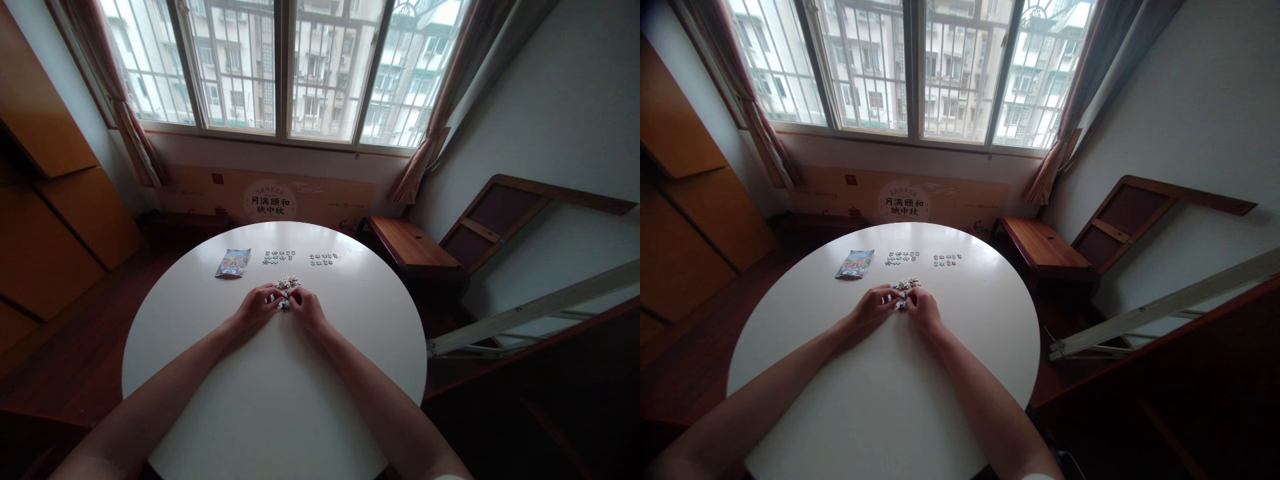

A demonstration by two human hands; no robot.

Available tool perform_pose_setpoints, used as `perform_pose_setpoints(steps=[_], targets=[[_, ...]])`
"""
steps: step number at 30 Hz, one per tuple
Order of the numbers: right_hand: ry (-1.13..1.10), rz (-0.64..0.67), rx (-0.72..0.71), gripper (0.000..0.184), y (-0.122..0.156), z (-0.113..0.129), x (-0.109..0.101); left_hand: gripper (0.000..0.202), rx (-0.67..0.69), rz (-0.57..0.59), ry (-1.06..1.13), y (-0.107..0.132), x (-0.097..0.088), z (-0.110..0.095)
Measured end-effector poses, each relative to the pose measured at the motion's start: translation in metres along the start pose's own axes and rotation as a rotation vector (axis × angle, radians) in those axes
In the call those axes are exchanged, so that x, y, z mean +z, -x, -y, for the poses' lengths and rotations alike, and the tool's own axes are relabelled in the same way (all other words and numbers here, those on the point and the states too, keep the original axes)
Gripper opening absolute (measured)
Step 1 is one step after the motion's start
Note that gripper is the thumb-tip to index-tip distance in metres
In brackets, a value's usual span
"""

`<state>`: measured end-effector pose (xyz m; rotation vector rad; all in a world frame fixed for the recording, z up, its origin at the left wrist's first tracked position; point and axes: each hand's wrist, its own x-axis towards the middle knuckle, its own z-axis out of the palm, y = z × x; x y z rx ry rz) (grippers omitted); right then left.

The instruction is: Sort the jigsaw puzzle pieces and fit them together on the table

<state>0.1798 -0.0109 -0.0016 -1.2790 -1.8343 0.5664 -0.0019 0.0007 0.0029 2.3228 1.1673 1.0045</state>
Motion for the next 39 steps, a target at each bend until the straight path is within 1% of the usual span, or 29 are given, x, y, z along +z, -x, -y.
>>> perform_pose_setpoints(steps=[17, 26, 39], targets=[[0.006, 0.002, -0.004, 0.012, 0.0004, -0.0039, 0.0022, 0.016, -0.009, 0.015, -0.024, -0.0004, 0.0010, 0.0005], [0.008, -0.002, -0.005, 0.011, -0.0005, -0.0031, 0.0014, 0.015, -0.001, 0.002, 0.002, -0.0006, 0.0006, 0.0002], [0.013, 0.007, 0.006, 0.012, 0.0004, -0.0016, 0.0006, 0.016, -0.010, 0.014, -0.007, -0.0005, -0.0003, -0.0020]])
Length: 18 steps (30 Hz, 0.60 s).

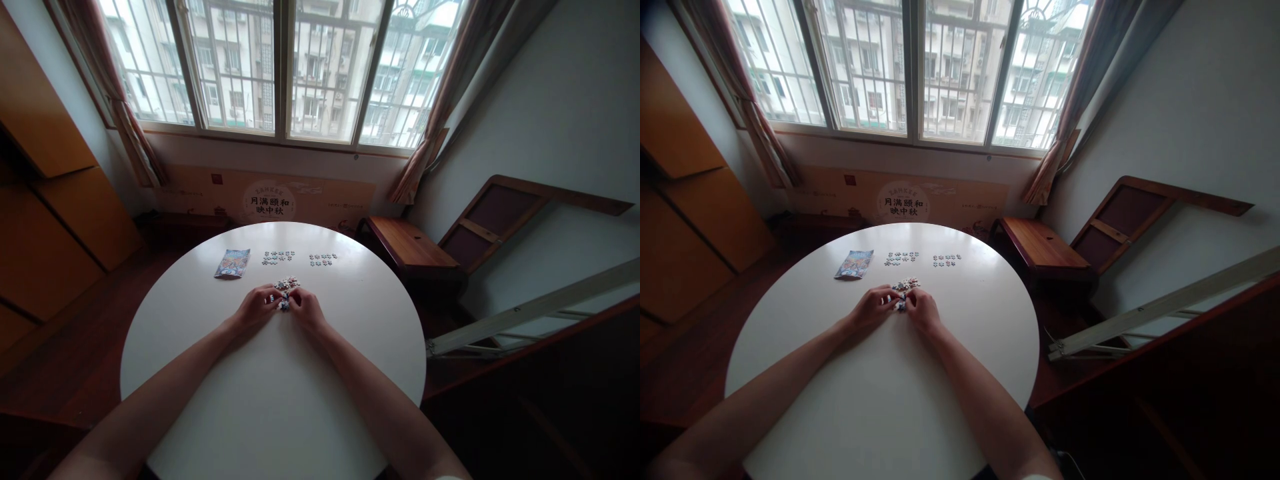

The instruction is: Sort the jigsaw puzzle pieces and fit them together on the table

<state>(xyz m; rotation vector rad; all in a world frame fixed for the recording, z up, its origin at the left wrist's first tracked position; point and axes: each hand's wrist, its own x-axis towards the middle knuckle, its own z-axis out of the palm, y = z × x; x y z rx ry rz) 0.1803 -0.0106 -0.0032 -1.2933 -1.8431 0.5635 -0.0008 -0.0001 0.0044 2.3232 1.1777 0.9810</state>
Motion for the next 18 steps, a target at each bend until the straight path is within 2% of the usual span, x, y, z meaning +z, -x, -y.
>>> perform_pose_setpoints(steps=[18], targets=[[0.000, 0.007, 0.008, 0.013, 0.0004, -0.0003, 0.0002, 0.016, 0.003, 0.006, -0.008, -0.0002, -0.0001, -0.0008]])
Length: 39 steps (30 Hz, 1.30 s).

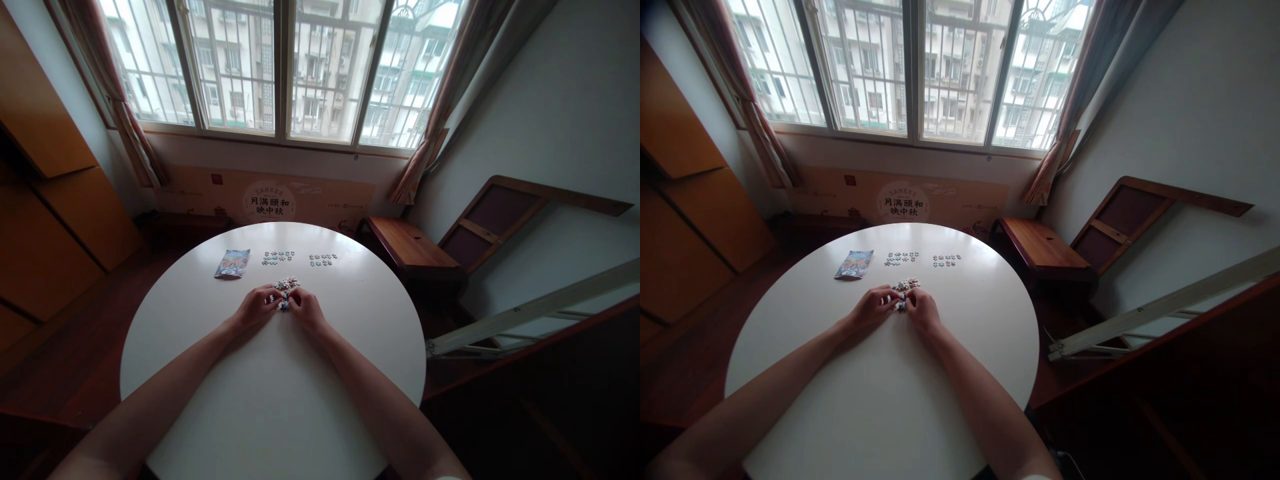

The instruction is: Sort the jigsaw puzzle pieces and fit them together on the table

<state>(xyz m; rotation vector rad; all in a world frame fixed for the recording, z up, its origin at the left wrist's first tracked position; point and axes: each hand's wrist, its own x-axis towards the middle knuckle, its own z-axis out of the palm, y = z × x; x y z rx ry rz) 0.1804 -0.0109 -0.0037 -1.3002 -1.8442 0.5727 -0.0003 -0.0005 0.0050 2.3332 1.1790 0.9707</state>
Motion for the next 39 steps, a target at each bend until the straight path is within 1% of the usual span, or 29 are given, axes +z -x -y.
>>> perform_pose_setpoints(steps=[19, 32, 39], targets=[[0.000, -0.002, -0.012, 0.012, -0.0005, -0.0011, 0.0012, 0.016, -0.007, 0.000, 0.002, -0.0002, 0.0007, 0.0028], [0.013, -0.002, -0.017, 0.013, -0.0006, -0.0035, 0.0018, 0.015, -0.003, 0.000, 0.006, 0.0001, -0.0003, 0.0003], [0.011, 0.004, -0.003, 0.013, -0.0004, 0.0025, -0.0016, 0.015, -0.009, 0.002, -0.006, -0.0008, 0.0017, 0.0030]])
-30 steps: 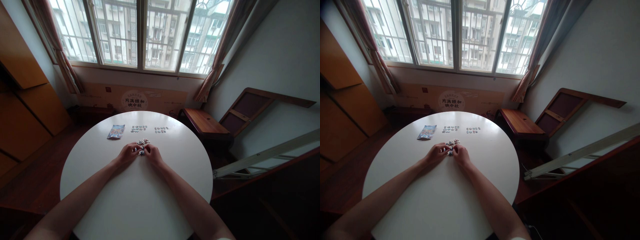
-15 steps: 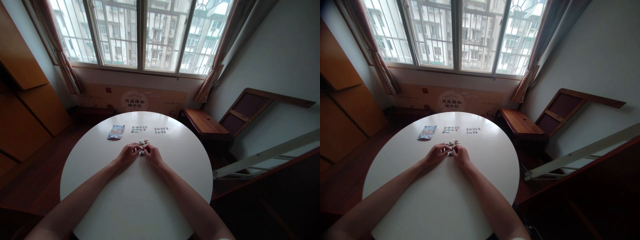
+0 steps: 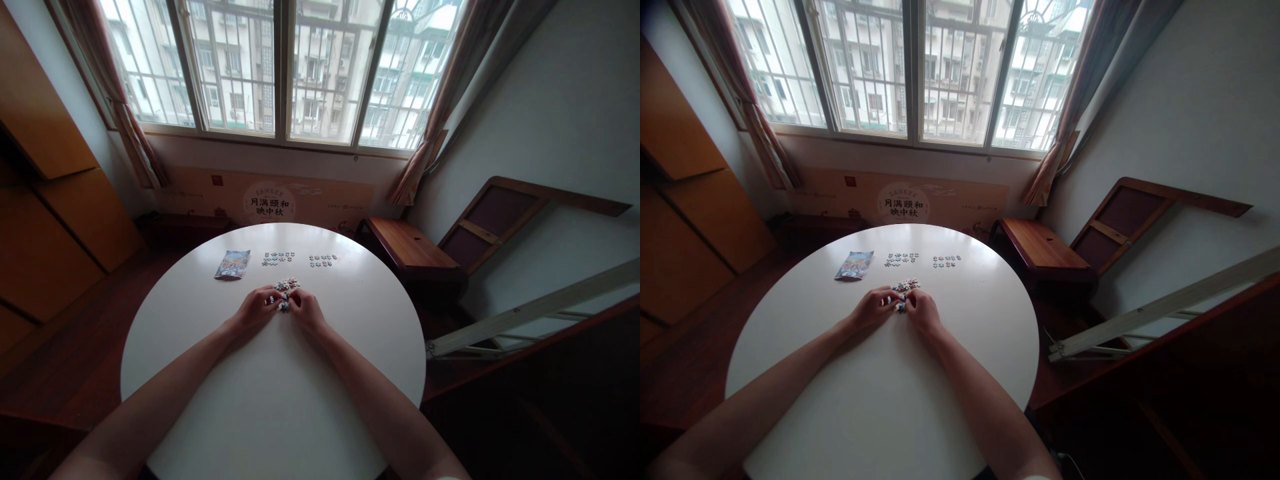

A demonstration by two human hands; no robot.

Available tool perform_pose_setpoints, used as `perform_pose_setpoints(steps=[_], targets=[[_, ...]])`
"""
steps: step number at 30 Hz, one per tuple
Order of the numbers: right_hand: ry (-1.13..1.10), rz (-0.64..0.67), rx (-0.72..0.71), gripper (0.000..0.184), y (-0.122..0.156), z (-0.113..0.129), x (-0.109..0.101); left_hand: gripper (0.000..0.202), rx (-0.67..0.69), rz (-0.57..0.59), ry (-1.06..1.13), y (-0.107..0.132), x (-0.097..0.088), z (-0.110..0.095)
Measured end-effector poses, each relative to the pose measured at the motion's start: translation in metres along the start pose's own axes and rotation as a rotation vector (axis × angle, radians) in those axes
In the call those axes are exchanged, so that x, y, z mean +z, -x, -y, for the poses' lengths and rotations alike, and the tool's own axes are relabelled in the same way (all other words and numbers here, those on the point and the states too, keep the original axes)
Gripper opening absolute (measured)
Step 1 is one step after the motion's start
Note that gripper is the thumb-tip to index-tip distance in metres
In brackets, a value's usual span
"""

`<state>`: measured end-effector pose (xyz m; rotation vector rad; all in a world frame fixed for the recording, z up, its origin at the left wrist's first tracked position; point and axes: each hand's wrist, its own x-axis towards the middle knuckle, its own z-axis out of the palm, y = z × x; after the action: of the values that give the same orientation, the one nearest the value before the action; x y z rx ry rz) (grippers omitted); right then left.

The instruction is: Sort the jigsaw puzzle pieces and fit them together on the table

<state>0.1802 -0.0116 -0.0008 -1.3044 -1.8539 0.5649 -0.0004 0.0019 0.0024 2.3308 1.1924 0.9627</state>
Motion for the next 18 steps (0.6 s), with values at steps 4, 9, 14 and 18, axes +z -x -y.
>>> perform_pose_setpoints(steps=[4, 9, 14, 18], targets=[[-0.007, -0.002, -0.001, 0.012, -0.0002, 0.0003, -0.0002, 0.015, 0.005, -0.003, -0.012, 0.0007, -0.0003, 0.0004], [-0.004, -0.005, -0.004, 0.012, 0.0001, -0.0022, 0.0015, 0.016, 0.014, -0.007, -0.024, 0.0011, -0.0007, 0.0008], [-0.006, -0.004, 0.000, 0.012, 0.0002, -0.0017, 0.0015, 0.015, 0.015, -0.011, -0.007, 0.0010, 0.0000, 0.0016], [-0.003, -0.008, -0.007, 0.012, 0.0001, -0.0012, 0.0013, 0.015, 0.010, -0.010, -0.009, 0.0011, 0.0003, 0.0022]])
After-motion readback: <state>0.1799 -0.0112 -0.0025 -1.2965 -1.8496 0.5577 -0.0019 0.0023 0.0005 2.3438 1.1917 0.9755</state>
